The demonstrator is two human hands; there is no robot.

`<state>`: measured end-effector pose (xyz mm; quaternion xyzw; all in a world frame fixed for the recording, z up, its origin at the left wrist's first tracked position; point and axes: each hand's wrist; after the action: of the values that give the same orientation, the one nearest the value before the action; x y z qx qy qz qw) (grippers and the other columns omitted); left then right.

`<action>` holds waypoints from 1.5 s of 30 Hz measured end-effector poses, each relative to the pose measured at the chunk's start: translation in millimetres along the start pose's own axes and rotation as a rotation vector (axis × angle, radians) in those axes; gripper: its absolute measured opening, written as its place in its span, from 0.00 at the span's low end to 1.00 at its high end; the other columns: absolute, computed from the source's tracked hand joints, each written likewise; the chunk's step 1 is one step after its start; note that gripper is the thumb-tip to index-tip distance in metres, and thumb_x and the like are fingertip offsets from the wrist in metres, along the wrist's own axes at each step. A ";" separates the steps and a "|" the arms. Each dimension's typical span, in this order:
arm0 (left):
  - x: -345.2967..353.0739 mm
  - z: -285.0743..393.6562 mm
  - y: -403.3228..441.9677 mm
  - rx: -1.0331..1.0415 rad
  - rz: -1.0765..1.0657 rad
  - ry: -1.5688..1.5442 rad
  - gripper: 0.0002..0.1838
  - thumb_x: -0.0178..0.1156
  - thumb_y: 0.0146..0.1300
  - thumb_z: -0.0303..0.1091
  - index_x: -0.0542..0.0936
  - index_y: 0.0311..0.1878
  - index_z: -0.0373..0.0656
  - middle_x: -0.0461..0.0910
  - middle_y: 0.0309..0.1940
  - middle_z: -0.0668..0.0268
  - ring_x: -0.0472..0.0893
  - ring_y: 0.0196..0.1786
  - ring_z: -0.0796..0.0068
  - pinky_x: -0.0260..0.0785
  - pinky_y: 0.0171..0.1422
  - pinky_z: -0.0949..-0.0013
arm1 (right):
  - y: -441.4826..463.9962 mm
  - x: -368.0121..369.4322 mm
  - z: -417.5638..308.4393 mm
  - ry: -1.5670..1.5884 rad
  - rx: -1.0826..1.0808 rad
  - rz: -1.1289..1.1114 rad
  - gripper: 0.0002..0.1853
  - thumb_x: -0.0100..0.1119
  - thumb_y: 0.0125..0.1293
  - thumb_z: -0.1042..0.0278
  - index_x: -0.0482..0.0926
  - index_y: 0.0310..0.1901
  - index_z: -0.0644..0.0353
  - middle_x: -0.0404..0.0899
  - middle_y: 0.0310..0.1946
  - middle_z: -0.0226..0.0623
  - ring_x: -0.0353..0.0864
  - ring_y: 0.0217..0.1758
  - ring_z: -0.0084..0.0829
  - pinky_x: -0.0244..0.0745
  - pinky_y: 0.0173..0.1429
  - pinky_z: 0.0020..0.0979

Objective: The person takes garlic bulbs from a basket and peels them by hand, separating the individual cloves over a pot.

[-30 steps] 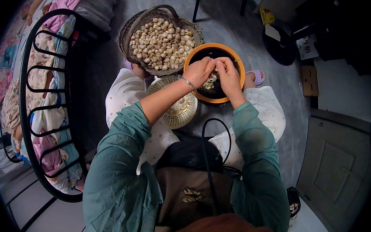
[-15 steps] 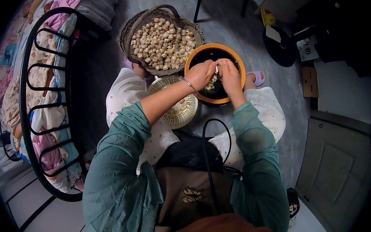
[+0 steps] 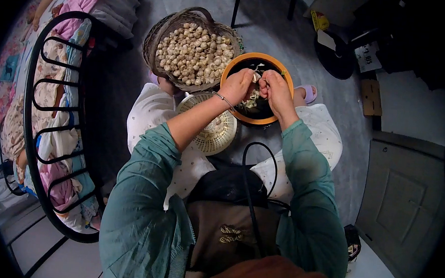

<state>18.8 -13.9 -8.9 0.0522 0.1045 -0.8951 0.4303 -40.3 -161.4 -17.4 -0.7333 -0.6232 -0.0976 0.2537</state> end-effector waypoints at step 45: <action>-1.6 8.8 -4.6 0.034 -0.169 -0.061 0.19 0.41 0.71 0.49 0.69 0.36 0.42 0.70 0.22 0.70 0.71 0.21 0.79 0.66 0.26 0.77 | -11.0 18.0 -5.9 -0.925 -0.505 0.165 0.07 0.49 0.68 0.68 0.70 0.41 0.62 0.74 0.29 0.36 0.74 0.33 0.26 0.70 0.39 0.28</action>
<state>16.2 -11.9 0.6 0.0230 0.0800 -0.9310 0.3554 -46.2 -147.8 -1.4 -0.7846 -0.5674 0.1091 -0.2251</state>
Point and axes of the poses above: each hand's wrist, its own y-axis towards the middle knuckle, its own x-axis out of the palm, z = x × y
